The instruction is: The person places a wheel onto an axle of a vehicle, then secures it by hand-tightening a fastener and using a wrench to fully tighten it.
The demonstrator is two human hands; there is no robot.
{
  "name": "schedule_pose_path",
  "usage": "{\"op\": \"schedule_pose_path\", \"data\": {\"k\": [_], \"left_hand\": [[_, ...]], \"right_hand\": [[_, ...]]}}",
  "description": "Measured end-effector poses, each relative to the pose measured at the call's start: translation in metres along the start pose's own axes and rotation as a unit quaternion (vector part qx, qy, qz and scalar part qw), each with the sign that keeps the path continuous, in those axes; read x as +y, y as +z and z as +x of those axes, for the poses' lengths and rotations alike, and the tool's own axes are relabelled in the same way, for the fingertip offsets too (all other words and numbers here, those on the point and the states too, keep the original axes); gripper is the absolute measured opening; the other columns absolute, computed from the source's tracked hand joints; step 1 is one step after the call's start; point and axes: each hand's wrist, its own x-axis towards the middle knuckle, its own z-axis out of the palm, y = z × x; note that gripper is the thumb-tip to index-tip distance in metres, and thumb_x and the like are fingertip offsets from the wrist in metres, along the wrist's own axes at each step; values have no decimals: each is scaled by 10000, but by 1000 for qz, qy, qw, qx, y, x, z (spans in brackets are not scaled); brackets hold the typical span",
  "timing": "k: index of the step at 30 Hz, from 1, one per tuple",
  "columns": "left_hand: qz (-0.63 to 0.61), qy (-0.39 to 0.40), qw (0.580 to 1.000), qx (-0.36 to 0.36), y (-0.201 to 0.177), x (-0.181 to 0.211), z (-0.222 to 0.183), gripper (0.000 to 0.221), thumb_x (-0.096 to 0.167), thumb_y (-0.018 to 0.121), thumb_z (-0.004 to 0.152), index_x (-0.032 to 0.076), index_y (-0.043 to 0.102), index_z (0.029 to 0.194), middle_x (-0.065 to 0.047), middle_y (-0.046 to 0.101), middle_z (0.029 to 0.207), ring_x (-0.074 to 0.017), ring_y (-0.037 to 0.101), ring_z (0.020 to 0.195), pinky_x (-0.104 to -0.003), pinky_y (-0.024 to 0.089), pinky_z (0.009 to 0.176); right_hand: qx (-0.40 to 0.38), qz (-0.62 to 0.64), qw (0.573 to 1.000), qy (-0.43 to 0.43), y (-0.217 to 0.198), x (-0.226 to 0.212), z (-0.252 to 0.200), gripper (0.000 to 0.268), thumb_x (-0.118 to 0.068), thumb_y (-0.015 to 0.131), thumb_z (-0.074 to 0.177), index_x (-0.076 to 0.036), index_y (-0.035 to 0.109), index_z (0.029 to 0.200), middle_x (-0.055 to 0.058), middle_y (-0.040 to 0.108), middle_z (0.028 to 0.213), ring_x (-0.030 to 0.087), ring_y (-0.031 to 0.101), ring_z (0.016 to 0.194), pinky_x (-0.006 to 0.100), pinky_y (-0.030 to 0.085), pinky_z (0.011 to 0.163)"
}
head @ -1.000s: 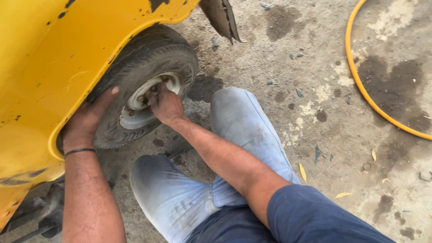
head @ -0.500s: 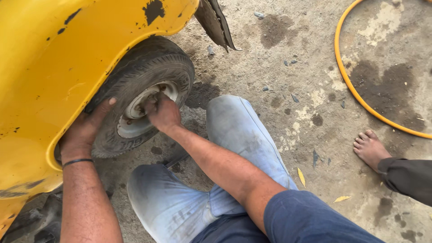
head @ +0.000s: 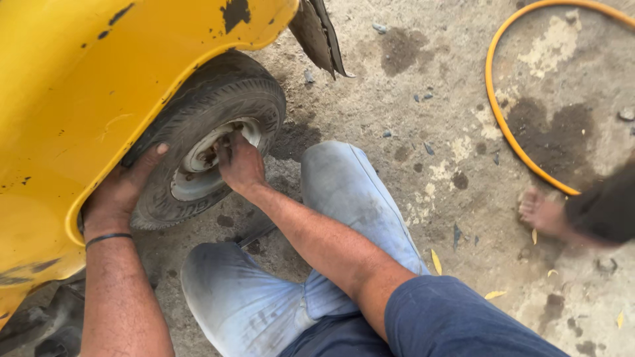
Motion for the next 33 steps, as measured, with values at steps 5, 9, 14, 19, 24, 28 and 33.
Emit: {"op": "schedule_pose_path", "data": {"k": [5,9,14,19,24,28,33], "left_hand": [[27,7,1000,5,-4,-2,2,992,768,708,842,55,535,1510,-183,529,1570,-374,438,1466,-474,339,1208],[36,16,999,14,-2,-4,0,993,752,733,863,33,530,1518,-204,525,1566,-394,434,1454,-478,332,1188],[28,36,999,27,0,-11,1,978,742,732,886,32,528,1526,-207,537,1557,-390,445,1449,-471,342,1186],[71,68,994,39,-2,-24,-6,946,718,735,910,24,536,1523,-207,546,1562,-391,457,1470,-483,349,1211],[45,18,999,11,0,-18,5,982,727,733,836,27,541,1497,-209,543,1537,-397,459,1430,-481,351,1180],[95,41,994,22,-1,-27,-2,978,757,697,906,34,524,1542,-199,525,1591,-396,433,1480,-477,332,1227],[52,-8,999,14,3,-25,2,1032,789,702,861,13,506,1513,-216,494,1562,-403,403,1452,-476,317,1176]], "right_hand": [[-110,403,831,366,19,12,14,469,-404,471,1084,33,640,1059,249,683,823,396,600,596,536,456,622],[25,56,995,75,16,16,7,390,-333,587,982,47,612,1067,249,719,886,404,726,802,506,575,724],[-40,0,994,100,14,11,8,416,-373,484,1061,-6,679,1084,232,740,869,386,730,781,514,563,757],[-38,105,980,167,17,9,6,421,-335,536,1023,62,619,1135,218,676,827,402,680,722,556,551,683],[-56,-81,994,43,-4,2,7,467,-364,479,997,26,594,1227,209,663,772,361,689,663,518,566,655],[-128,-40,982,136,-8,-9,9,429,-381,423,1084,-42,622,1257,181,679,745,324,708,649,485,588,653],[-101,-102,988,51,-16,-14,10,412,-323,508,1002,8,544,1244,188,707,761,308,731,627,456,624,597]]}}
